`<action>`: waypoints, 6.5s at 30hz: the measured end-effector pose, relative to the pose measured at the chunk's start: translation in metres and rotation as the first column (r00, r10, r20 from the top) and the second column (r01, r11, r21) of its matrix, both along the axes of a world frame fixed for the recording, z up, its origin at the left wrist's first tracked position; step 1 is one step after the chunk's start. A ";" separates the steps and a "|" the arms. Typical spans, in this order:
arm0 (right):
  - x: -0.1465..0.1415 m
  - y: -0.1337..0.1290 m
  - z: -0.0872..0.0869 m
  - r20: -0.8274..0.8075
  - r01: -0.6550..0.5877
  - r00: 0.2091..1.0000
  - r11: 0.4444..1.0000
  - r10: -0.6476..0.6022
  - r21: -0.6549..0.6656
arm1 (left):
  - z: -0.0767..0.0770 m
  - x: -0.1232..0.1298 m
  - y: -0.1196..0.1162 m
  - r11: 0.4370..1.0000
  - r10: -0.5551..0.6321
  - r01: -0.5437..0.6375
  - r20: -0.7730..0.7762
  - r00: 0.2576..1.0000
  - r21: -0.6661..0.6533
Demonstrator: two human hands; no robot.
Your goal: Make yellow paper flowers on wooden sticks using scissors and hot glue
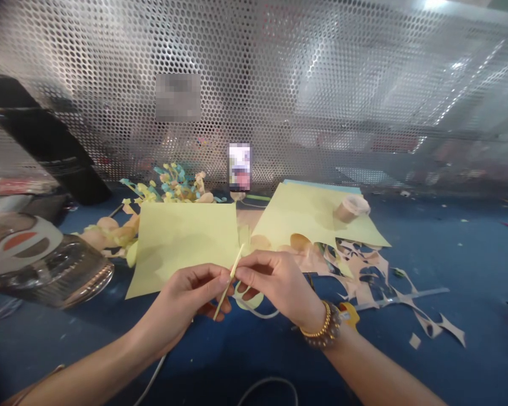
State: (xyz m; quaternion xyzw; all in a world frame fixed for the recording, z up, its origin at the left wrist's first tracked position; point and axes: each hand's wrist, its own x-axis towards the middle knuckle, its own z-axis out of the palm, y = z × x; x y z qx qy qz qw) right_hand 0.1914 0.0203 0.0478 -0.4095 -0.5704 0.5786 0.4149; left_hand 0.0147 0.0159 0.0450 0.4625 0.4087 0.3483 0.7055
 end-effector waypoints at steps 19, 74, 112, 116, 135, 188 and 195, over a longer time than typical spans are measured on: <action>0.001 -0.002 0.005 0.150 0.030 0.987 0.982 -0.058 0.185 | 0.003 0.000 0.003 0.997 0.005 -0.001 -0.045 0.999 0.071; 0.004 0.001 0.002 0.307 0.033 0.949 0.994 -0.065 0.108 | 0.009 -0.006 0.008 0.977 -0.033 0.100 -0.326 0.945 0.189; -0.001 -0.004 0.002 0.280 0.069 0.955 0.993 -0.093 0.094 | 0.002 -0.005 0.000 0.907 0.152 0.056 -0.447 0.881 0.418; -0.002 -0.004 0.001 0.263 0.070 0.960 0.994 -0.090 0.084 | 0.003 -0.005 0.000 0.905 0.148 0.061 -0.449 0.881 0.420; -0.002 -0.005 0.003 0.260 0.075 0.961 0.995 -0.090 0.067 | 0.003 -0.005 0.000 0.904 0.157 0.046 -0.432 0.888 0.424; 0.014 -0.003 0.015 0.231 0.162 0.951 0.969 -0.203 0.187 | 0.016 -0.012 0.009 0.924 0.100 0.045 -0.354 0.930 0.379; 0.022 -0.001 0.015 0.289 0.189 0.923 0.953 -0.254 0.235 | 0.022 -0.018 0.017 0.902 0.180 0.020 -0.417 0.891 0.432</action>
